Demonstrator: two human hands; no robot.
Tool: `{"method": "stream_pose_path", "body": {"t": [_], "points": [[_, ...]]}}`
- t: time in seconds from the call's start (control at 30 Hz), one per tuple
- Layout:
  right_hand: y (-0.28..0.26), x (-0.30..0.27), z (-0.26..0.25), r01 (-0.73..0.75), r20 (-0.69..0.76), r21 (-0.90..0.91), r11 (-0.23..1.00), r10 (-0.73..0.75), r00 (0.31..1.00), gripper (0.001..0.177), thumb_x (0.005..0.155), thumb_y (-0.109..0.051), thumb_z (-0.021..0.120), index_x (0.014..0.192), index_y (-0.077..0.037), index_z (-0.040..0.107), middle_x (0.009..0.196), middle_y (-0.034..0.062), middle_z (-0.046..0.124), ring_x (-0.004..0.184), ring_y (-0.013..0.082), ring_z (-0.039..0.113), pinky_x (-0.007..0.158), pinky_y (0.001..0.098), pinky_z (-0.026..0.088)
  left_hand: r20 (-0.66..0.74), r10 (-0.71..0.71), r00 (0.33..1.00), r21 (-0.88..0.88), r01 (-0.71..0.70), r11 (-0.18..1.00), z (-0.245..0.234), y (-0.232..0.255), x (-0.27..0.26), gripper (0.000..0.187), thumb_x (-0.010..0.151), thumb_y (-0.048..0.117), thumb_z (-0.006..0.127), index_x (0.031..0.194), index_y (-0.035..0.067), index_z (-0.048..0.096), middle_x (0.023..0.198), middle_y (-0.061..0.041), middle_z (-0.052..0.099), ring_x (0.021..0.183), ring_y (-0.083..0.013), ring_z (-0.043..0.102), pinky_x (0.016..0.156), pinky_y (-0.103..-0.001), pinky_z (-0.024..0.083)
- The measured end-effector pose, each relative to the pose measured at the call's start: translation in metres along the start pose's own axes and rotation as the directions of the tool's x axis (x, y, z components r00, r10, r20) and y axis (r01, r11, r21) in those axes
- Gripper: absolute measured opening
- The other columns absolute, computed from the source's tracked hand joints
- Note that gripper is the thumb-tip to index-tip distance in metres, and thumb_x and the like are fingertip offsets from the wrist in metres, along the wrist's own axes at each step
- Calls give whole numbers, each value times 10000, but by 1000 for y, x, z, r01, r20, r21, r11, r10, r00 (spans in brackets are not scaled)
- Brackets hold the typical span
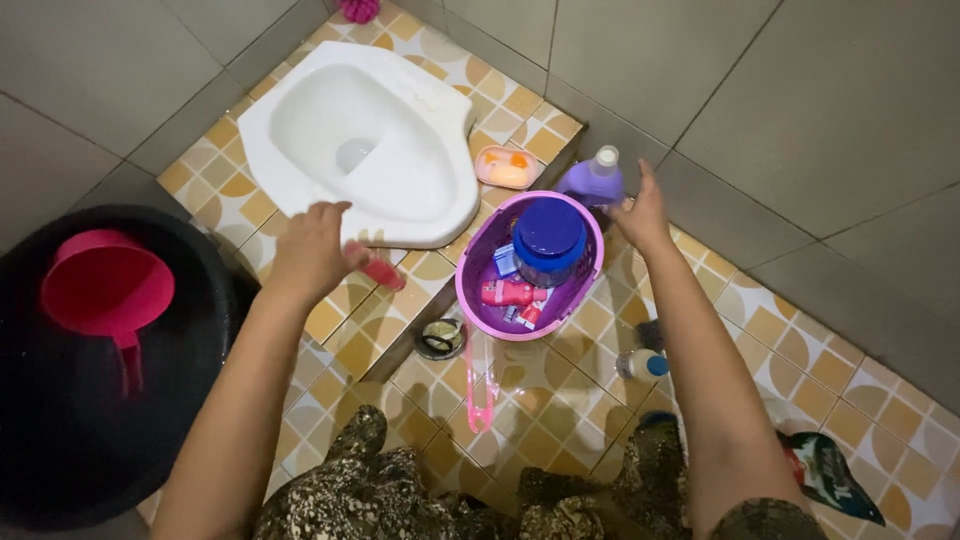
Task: Rinsing and scrubbing bathroom walls and the area around a squat toilet using a scoop and a sponge.
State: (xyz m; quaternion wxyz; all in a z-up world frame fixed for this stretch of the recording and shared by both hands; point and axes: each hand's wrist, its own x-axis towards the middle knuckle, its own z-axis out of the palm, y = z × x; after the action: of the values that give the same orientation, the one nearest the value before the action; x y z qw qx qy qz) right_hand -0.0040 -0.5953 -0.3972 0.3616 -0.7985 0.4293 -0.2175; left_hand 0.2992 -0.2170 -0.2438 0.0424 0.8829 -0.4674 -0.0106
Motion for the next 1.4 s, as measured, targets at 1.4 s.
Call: {"method": "stream_pose_path", "body": {"t": [1.4], "points": [[-135,-107,-80,212,197,468,858,-336,921,858,633,-70,958,1335,4,468,1160,210,612,1119,335,601,986,471,470,10,319,948,-515,-268,814,91,99,54,580,745,443,909,1197,148,696,985,-106,744,1068,-327,656,988,-469,487]]}}
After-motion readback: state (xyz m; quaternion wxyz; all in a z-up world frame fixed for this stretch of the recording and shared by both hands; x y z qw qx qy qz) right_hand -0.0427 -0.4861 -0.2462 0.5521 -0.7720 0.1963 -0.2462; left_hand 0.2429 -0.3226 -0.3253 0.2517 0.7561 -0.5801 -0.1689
